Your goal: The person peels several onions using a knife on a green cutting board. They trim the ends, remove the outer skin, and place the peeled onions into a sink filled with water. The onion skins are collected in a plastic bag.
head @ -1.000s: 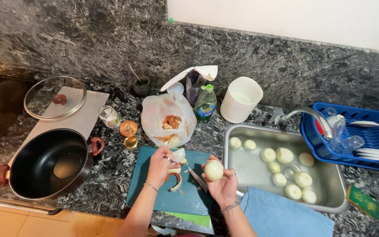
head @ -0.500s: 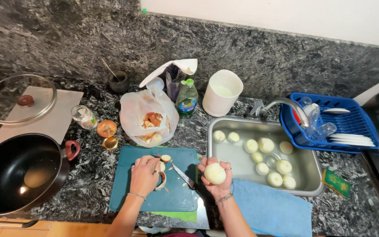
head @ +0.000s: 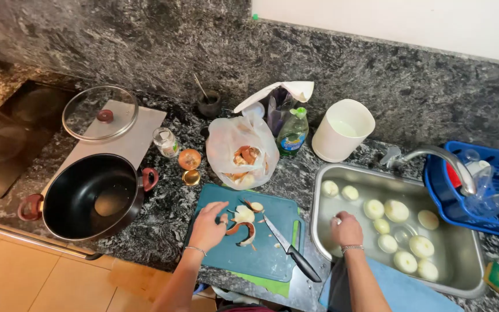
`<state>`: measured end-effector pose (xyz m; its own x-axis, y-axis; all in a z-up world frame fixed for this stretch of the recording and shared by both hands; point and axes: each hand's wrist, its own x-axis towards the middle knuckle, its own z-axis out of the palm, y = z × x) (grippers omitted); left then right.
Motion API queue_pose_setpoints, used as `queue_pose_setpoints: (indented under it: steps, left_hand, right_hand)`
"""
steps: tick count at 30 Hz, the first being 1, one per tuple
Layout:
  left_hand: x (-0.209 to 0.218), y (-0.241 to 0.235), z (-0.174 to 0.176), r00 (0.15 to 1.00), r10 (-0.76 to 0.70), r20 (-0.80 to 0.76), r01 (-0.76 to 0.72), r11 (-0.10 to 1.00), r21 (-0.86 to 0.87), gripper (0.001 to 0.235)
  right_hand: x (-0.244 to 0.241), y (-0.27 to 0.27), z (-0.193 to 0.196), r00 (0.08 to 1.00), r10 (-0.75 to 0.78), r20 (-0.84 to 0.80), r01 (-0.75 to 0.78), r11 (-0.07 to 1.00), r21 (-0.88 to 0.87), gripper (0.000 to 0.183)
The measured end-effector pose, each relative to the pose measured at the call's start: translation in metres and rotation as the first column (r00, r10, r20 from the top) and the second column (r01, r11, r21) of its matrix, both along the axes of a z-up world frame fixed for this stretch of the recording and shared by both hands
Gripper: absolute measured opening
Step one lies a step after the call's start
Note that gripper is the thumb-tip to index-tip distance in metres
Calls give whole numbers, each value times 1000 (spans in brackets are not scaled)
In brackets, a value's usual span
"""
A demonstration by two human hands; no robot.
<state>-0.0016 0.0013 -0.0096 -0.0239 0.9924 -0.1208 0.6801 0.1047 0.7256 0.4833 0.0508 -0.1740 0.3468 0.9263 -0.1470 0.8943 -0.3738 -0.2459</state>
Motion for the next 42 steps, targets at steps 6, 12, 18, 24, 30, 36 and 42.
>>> queue_pose_setpoints:
  steps: [6,12,18,24,30,36,42]
  left_hand:
    - [3,24,11,989,147,-12,-103,749,655,33]
    - [60,124,58,888,-63,-455,223,925,307,80]
    - [19,158,69,889,141,435,-294,905,307,15]
    - [-21,138,85,781,-3,625,-154,968,196,13]
    - [-37,125,140,890,-221,399,118,956,268,20]
    - [-78,119,144,916,220,337,-283,947,153,63]
    - [-87,191,0,871,223,-438,-209,975,79,87]
  right_hand:
    - [-237,-47,209,597,801,-38,-733,565,378,129]
    - [-313,-5,97,481,856,191,-813,354,463,44]
    - [-300,-4,56,492,870,6,-696,390,603,18]
    - [-292,65,179,390,649,-653,-236,756,611,20]
    - [-355,184,259,839,544,-11,-544,839,-2,58]
    - [-290,93,260,707,656,-262,-399,677,618,34]
    - [-198,-99,141,941,333,-56,-336,940,-61,49]
